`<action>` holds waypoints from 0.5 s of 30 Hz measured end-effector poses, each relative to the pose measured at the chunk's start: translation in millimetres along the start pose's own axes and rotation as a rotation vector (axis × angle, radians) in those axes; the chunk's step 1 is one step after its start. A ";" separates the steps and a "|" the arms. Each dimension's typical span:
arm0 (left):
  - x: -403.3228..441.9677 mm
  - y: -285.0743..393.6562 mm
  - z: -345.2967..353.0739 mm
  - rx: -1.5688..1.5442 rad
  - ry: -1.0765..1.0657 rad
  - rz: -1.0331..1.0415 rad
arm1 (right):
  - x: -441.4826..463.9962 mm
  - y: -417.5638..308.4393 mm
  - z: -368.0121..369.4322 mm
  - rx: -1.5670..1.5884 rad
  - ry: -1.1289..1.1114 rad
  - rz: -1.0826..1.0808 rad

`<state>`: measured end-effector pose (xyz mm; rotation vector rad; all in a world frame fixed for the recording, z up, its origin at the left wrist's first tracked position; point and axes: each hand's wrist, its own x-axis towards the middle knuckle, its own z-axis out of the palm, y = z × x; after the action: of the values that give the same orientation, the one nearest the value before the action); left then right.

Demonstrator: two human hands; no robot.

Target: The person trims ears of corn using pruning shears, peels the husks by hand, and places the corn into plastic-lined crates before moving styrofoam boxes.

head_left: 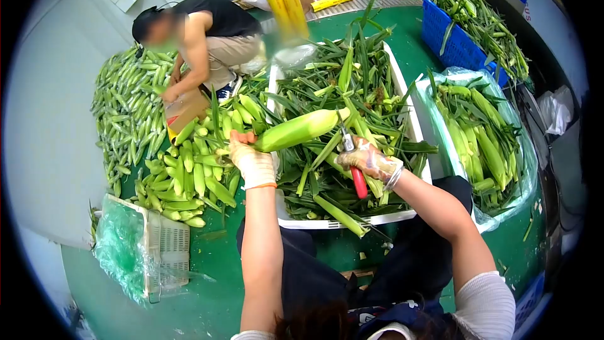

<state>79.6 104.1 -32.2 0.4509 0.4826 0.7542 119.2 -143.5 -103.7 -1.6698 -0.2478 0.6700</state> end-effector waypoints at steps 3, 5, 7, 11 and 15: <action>58.6 10.4 -47.9 -0.038 -0.186 -0.038 | -37.2 -31.7 13.6 -0.574 0.254 -0.036; 35.6 31.2 -17.0 0.003 -0.109 0.030 | -27.1 -1.0 -0.5 -0.627 0.250 -0.143; 36.7 37.2 -13.9 -0.056 -0.262 -0.018 | -27.7 -8.2 -3.6 0.004 0.142 0.132; 0.5 15.1 4.5 -0.116 -0.246 -0.144 | -17.9 -32.8 5.9 0.935 -0.094 0.018; -15.5 4.2 4.7 0.035 -0.408 -0.101 | -7.5 -52.5 -22.1 0.651 0.071 0.020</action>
<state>70.2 94.4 -22.3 0.5925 0.1353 0.5377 135.9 -154.1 -49.8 -1.0685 0.0418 0.6193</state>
